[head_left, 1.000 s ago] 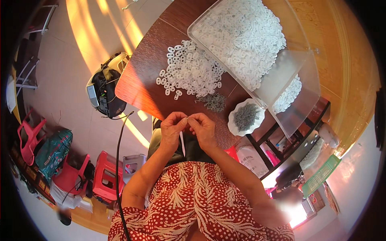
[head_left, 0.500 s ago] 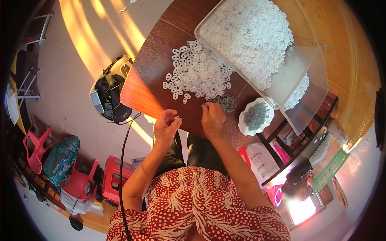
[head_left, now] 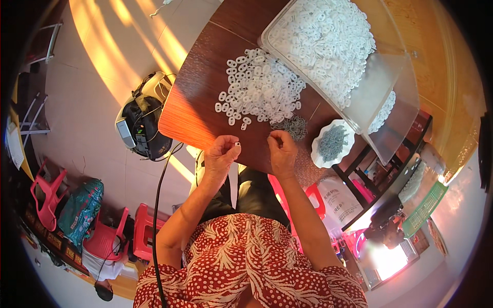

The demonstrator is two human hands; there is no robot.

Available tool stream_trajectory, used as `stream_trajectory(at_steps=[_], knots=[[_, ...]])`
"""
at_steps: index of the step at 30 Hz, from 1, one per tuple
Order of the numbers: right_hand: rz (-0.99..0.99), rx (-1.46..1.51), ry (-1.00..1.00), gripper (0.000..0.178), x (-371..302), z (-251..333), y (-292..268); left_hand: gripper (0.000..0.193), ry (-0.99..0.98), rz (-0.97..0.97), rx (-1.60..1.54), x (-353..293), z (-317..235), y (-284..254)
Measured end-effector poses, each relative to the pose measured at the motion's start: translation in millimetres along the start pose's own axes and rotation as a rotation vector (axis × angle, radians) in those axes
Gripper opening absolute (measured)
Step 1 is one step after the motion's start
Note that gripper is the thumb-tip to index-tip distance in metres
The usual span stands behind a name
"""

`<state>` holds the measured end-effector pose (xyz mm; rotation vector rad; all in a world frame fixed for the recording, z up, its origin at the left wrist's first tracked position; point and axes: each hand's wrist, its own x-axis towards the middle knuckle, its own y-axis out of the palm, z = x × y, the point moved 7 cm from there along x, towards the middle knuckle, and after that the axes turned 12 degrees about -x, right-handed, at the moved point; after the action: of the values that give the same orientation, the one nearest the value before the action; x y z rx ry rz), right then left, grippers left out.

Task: The person is manually assembling small white plastic components by inserting metal pins or smaller parts into them.

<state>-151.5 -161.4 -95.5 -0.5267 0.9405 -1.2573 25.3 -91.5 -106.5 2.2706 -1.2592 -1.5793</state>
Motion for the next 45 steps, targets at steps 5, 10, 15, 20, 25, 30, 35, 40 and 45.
stream_trajectory(at_steps=[5,10,15,20,25,30,35,40,45], knots=[[-0.008,0.253,0.017,0.014,5,-6,-2,0.016,-0.034,0.024,0.053,5,4,5],[0.076,0.48,0.297,0.013,5,-10,-2,0.015,-0.075,0.117,0.028,8,10,17],[0.128,0.656,0.463,0.012,4,-13,-4,0.015,-0.09,0.072,0.08,11,12,24],[0.219,0.684,0.486,0.017,2,-2,-3,0.014,-0.138,0.022,0.049,16,19,38],[0.222,0.748,0.48,0.021,3,6,-3,0.008,-0.068,0.086,0.189,23,22,57],[0.188,0.77,0.428,0.021,6,8,-2,0.003,-0.075,0.067,0.115,28,21,59],[0.165,0.696,0.375,0.02,11,7,-4,0.005,-0.119,0.085,0.071,30,23,61],[0.233,0.733,0.45,0.019,11,7,-2,0.005,-0.058,0.073,0.1,32,19,61],[0.147,0.636,0.373,0.02,10,11,-4,0.005,-0.08,0.021,0.221,34,27,55]])
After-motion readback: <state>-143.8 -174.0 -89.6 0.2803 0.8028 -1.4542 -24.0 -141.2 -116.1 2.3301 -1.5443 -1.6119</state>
